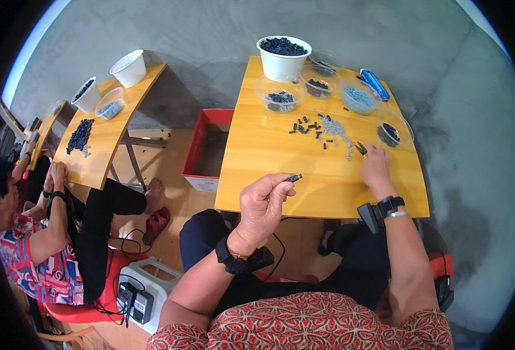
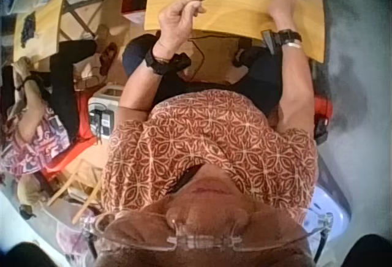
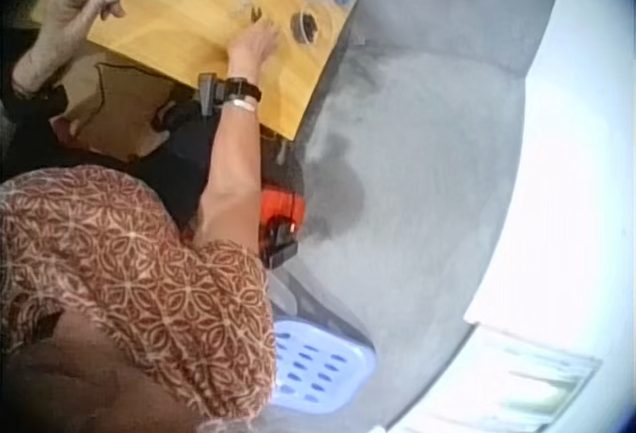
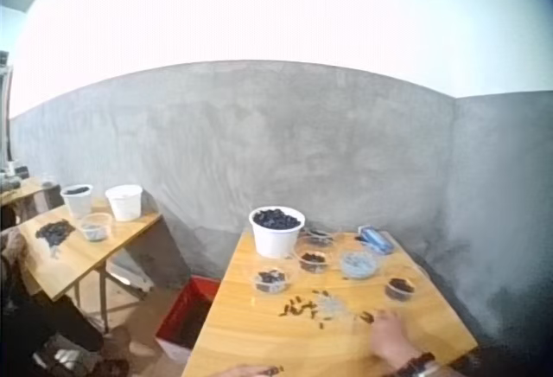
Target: Assembling small black plastic components by hand at a workbench.
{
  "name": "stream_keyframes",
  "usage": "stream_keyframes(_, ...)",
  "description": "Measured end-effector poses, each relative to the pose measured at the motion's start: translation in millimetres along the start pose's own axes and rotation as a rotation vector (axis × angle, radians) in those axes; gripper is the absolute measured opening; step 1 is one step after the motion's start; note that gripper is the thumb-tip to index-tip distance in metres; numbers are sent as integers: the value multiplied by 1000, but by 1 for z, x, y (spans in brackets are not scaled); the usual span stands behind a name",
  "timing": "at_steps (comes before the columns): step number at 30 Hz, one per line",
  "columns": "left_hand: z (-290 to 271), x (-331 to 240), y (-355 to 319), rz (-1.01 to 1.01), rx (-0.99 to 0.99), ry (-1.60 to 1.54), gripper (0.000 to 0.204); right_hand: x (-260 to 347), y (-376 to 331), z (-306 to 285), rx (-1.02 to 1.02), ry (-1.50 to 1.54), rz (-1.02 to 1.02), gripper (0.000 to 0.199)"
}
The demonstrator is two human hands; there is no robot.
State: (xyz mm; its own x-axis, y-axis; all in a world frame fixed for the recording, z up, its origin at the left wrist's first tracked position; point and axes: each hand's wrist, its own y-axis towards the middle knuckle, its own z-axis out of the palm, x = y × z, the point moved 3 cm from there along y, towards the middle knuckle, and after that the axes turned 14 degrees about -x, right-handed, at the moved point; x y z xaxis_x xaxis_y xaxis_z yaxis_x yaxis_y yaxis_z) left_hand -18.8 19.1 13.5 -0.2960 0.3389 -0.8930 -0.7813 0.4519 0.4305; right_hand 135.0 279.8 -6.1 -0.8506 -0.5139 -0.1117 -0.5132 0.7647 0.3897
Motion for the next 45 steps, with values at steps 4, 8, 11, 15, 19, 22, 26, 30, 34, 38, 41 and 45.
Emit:
stream_keyframes(4,-5,4,1,19,-21,55,15,57,-24,-79,-75,961,-227,17)
stream_keyframes(8,-4,9,3,-29,-10,97,9,112,-55,-122,-51,1081,-456,19)
stream_keyframes(11,-1,9,-2,-82,47,139,8,127,-70,-123,-110,1039,-626,20)
stream_keyframes(15,-3,15,-12,-133,26,137,8,133,-82,-102,-98,1001,-555,16)
stream_keyframes(19,-5,36,-37,-353,-52,76,11,139,-108,-73,-103,1073,-434,16)
stream_keyframes(22,-4,43,-40,-232,-68,153,11,139,-114,-55,-93,1111,-356,14)
stream_keyframes(26,0,47,-44,176,117,572,7,133,-121,-36,-104,986,-382,11)
stream_keyframes(30,3,48,-57,298,208,612,5,136,-133,-43,-41,792,-463,7)
stream_keyframes(34,-2,45,-60,305,211,599,5,140,-144,-39,-100,869,-448,6)
stream_keyframes(38,-11,48,-64,303,198,584,5,148,-148,-36,-71,884,-454,5)
stream_keyframes(41,-22,48,-69,281,187,576,5,157,-156,-29,-43,903,-456,4)
stream_keyframes(45,-48,52,-81,255,125,655,5,181,-171,-17,0,993,-477,4)
